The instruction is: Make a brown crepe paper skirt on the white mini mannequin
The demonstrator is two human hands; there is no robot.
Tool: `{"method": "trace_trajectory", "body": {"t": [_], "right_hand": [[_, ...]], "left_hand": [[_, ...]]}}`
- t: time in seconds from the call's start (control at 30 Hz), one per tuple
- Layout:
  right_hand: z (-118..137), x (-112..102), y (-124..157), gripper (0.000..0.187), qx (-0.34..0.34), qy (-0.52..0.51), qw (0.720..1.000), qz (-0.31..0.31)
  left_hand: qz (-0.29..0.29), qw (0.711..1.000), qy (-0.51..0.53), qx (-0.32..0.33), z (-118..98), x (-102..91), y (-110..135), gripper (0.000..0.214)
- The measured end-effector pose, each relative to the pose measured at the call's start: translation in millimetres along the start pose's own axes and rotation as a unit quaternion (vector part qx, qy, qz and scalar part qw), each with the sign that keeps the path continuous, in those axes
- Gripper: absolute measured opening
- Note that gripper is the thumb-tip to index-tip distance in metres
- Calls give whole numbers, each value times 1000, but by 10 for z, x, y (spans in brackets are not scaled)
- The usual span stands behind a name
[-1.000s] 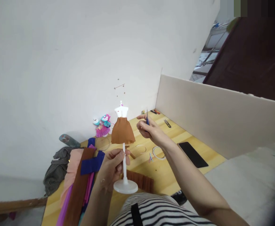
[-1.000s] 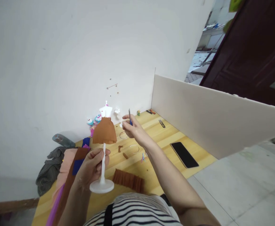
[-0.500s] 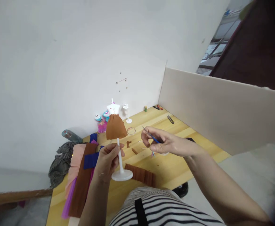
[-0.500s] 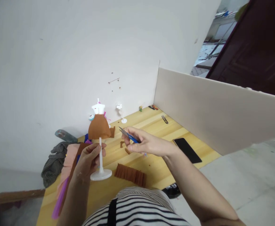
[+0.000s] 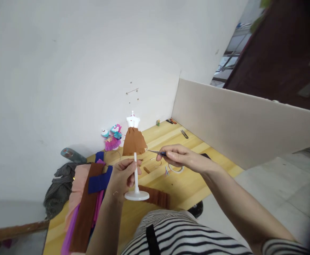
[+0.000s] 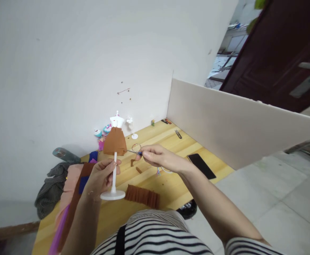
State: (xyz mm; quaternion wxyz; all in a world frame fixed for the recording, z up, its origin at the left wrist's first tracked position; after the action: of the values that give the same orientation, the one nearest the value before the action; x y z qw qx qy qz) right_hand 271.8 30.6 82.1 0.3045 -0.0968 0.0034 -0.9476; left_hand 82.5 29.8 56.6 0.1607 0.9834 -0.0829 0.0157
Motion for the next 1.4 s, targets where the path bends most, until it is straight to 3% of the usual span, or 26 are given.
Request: {"method": "trace_trajectory", "body": {"t": [0.2,0.73,0.93,1.4], "right_hand": [[24,-97,79,45,-27,54,995,-81],[-81,-63,1,49,-9,6,999,-48],[-102,-72,32,50,20,22,998,-52],[-24,-75,26,58,0,70,995,-67]], "left_hand": [[33,999,-4,-34,6,139,16,45],[27,997,-29,-61,54,213,15,47],[22,997,-51,-52,55,198,-6,47],[34,994,-93,-39,124,195,-60,47]]}}
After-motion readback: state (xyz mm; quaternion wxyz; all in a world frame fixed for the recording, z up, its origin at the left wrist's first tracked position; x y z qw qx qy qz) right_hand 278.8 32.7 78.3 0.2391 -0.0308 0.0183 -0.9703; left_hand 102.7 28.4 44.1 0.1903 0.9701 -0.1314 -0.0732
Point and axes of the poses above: each hand's wrist, its own y-axis away from the middle knuckle, its own x-axis out of the palm, z = x × y, the point moved 6 cm from there along -y, towards the middle knuckle, and after that the axes turned 11 degrees about -y, right-handed, at the moved point
